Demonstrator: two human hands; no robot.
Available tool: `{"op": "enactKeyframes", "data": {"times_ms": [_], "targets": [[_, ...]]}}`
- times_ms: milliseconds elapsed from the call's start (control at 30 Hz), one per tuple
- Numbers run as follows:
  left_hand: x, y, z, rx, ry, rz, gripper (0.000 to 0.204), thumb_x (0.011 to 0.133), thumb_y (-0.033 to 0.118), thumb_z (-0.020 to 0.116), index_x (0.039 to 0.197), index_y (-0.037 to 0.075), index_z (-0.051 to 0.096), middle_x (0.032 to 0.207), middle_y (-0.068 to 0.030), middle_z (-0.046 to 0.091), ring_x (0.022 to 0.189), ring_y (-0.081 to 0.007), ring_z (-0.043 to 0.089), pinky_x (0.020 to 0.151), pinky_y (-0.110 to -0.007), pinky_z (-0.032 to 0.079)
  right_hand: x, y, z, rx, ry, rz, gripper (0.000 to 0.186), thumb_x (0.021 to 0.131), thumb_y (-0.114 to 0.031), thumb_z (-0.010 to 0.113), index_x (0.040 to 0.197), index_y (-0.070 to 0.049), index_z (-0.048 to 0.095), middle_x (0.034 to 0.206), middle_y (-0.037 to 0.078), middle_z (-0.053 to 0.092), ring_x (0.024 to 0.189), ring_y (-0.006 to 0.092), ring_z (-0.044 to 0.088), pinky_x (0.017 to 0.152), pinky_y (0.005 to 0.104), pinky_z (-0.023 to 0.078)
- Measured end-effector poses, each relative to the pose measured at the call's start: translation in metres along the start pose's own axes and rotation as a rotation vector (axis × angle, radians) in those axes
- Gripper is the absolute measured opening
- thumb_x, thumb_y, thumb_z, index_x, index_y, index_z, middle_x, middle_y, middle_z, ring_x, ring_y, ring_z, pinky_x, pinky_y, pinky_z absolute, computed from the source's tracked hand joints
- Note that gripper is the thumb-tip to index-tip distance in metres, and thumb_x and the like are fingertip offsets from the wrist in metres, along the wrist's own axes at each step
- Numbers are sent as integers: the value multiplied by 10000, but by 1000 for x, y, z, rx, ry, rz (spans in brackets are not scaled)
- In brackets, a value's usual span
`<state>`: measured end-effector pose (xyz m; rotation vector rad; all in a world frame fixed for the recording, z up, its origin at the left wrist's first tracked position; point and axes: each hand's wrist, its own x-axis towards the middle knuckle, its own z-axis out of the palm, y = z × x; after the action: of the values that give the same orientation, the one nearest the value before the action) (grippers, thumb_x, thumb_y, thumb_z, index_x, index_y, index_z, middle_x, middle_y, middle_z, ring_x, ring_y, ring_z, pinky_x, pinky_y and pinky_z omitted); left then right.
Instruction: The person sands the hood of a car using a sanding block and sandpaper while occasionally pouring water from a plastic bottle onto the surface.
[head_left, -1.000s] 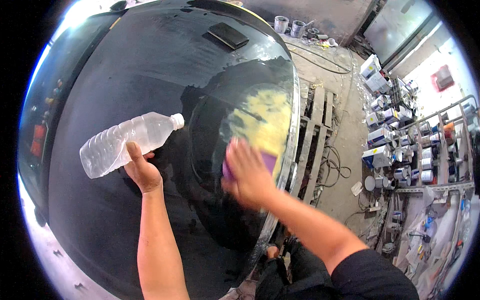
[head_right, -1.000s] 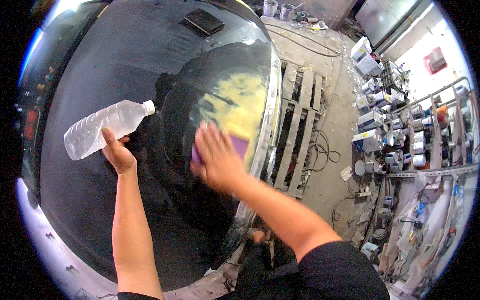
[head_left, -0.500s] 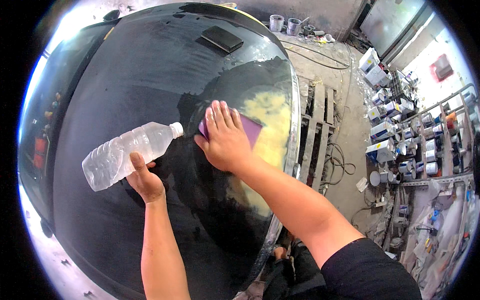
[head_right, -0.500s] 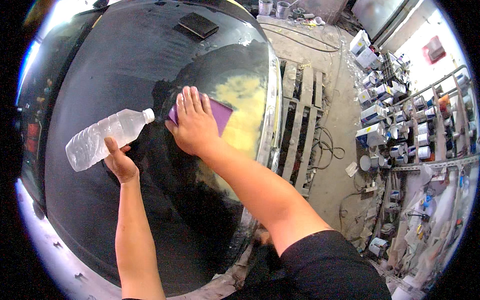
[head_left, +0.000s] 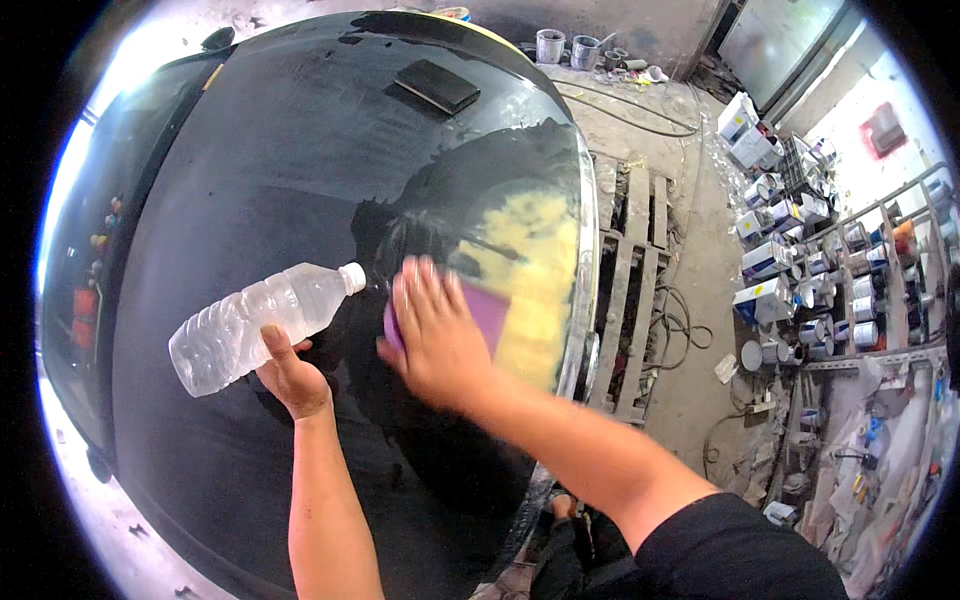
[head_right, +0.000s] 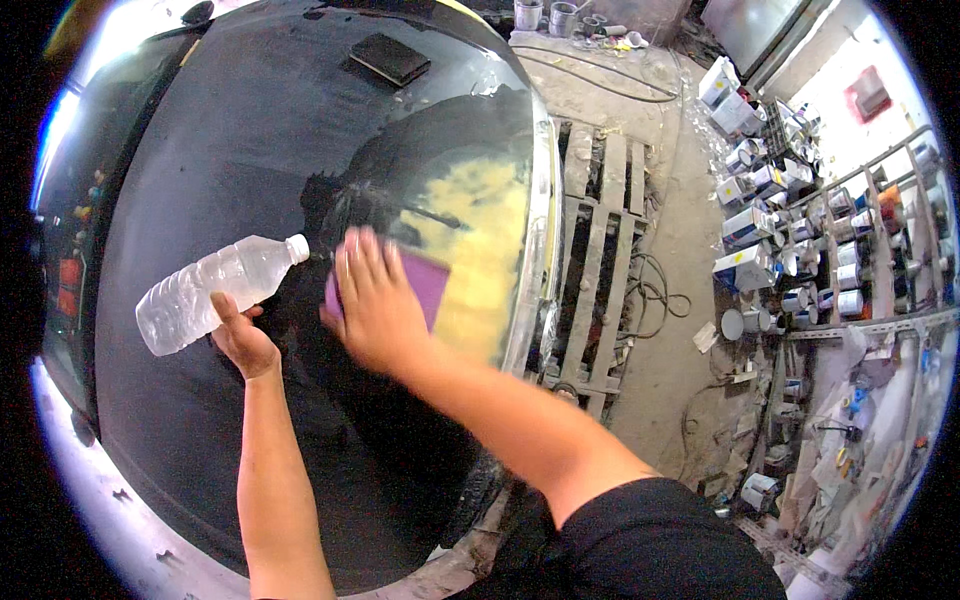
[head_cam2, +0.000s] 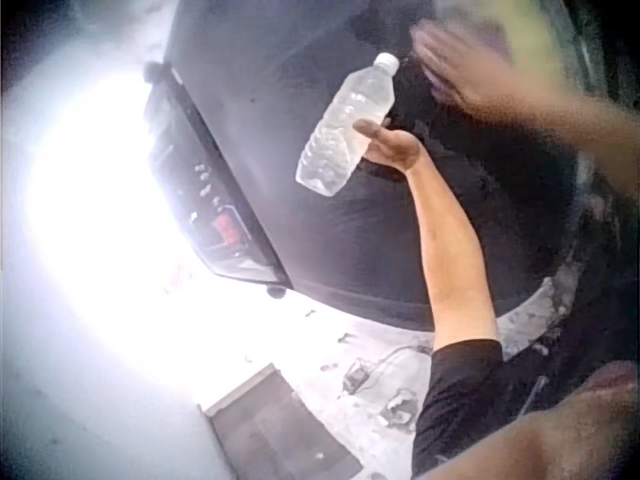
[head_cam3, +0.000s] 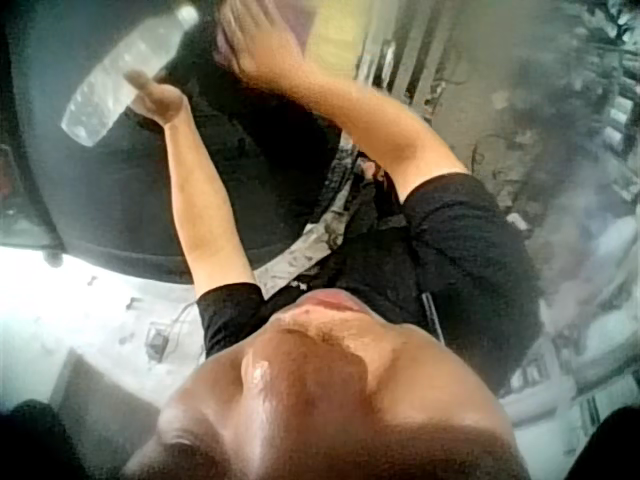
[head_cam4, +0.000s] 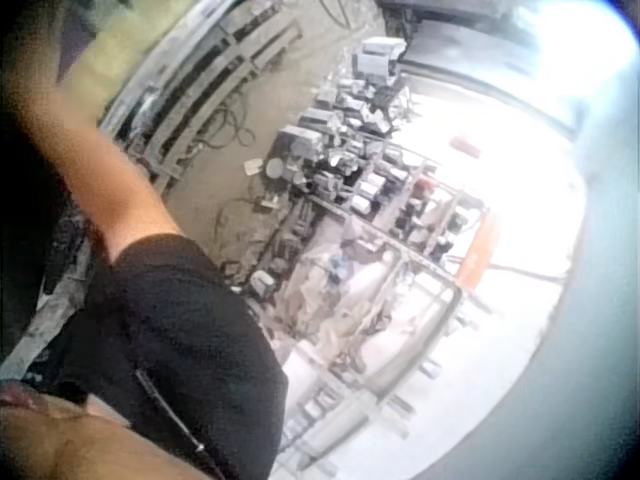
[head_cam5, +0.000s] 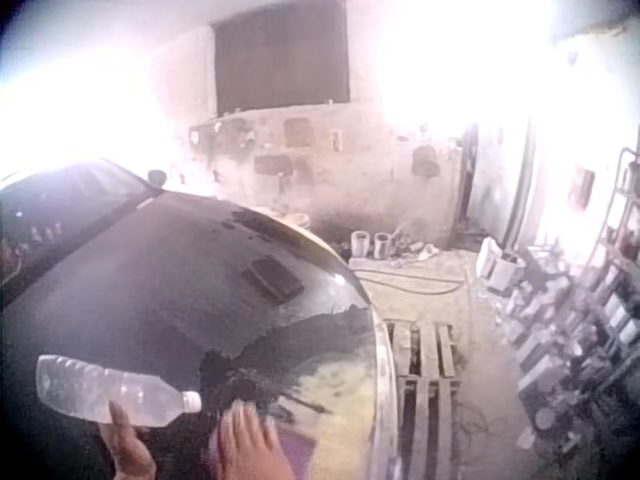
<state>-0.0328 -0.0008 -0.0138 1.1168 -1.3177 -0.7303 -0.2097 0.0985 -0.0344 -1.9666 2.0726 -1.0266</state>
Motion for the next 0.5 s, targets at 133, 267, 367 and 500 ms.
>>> {"op": "enactKeyframes", "data": {"times_ms": [133, 267, 367, 500], "targets": [[-1, 3, -1, -3, 25, -12, 686, 946, 618, 565, 1207, -17, 582, 1072, -88, 656, 853, -149, 613, 679, -262, 479, -47, -9, -10, 37, -93, -105, 793, 918, -466, 584, 1449, 87, 379, 1547, 293, 330, 1473, 418, 275, 1202, 537, 184], [-2, 5, 17, -44, -2, -4, 682, 949, 614, 563, 1211, -16, 574, 1069, -86, 653, 857, -150, 614, 674, -262, 475, 49, 42, -10, -100, 99, 12, 771, 933, -457, 561, 1430, 109, 393, 1533, 313, 336, 1457, 434, 297, 1201, 536, 205], [-2, 0, 9, -34, -18, -2, 677, 951, 611, 561, 1216, -12, 568, 1065, -84, 651, 858, -151, 614, 670, -258, 470, 27, 24, -1, -34, 39, -68, 756, 946, -446, 529, 1411, 135, 398, 1514, 330, 353, 1451, 446, 300, 1208, 530, 198], [0, -1, -4, -11, -20, 3, 667, 955, 609, 556, 1219, -4, 566, 1058, -81, 652, 858, -151, 615, 665, -257, 466, -53, 1, -3, 124, -121, -279, 760, 938, -452, 548, 1419, 118, 401, 1550, 301, 319, 1472, 433, 267, 1223, 518, 171]]}}
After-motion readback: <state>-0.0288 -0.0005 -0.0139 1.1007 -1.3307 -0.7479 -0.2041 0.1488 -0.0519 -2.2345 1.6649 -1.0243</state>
